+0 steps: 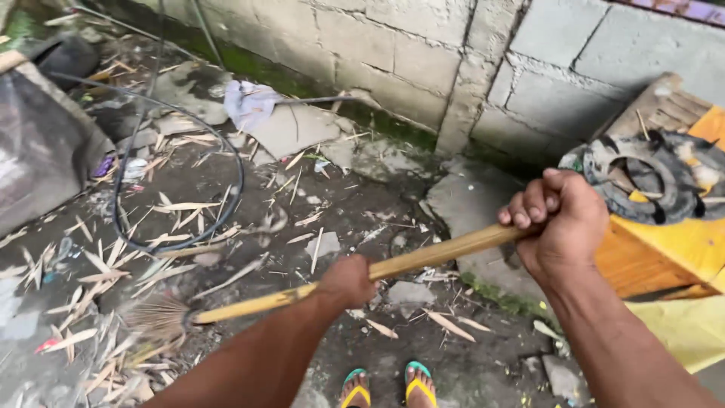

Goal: Sweep the outdoor concrete area using a long-handled broom.

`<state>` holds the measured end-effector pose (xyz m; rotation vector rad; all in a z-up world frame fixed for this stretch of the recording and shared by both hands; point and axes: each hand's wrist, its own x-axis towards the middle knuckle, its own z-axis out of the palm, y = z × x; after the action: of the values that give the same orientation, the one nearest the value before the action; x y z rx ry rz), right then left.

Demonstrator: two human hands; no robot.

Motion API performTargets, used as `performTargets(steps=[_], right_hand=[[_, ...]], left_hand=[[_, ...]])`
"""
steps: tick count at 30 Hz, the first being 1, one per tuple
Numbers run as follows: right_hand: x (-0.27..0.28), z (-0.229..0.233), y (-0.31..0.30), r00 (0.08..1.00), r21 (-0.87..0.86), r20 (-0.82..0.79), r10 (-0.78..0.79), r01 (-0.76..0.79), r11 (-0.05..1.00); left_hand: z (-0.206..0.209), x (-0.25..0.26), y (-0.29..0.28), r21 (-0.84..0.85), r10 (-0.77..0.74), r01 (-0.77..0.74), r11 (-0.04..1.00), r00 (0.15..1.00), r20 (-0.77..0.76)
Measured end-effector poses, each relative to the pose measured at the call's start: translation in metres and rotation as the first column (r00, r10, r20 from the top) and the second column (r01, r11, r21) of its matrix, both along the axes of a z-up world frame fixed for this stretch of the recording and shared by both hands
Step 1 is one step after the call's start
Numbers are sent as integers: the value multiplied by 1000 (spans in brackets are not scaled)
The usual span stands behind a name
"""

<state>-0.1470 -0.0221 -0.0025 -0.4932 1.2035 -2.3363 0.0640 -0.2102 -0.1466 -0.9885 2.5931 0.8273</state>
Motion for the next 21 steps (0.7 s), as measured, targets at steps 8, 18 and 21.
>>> performTargets(steps=[8,18,21], right_hand=[[-43,84,22,960,-101,-280,-16,-13,995],[86,42,-59,895,7,-395,208,-223,975],[135,10,-88,909,17,-224,352,-357,934]], left_hand=[[78,-105,-5,-41,30,-41,998,972,-232],[-25,31,-64,-22,115,-124,992,963,-243],[-3,140,-57,-22,277,-281,960,956,-97]])
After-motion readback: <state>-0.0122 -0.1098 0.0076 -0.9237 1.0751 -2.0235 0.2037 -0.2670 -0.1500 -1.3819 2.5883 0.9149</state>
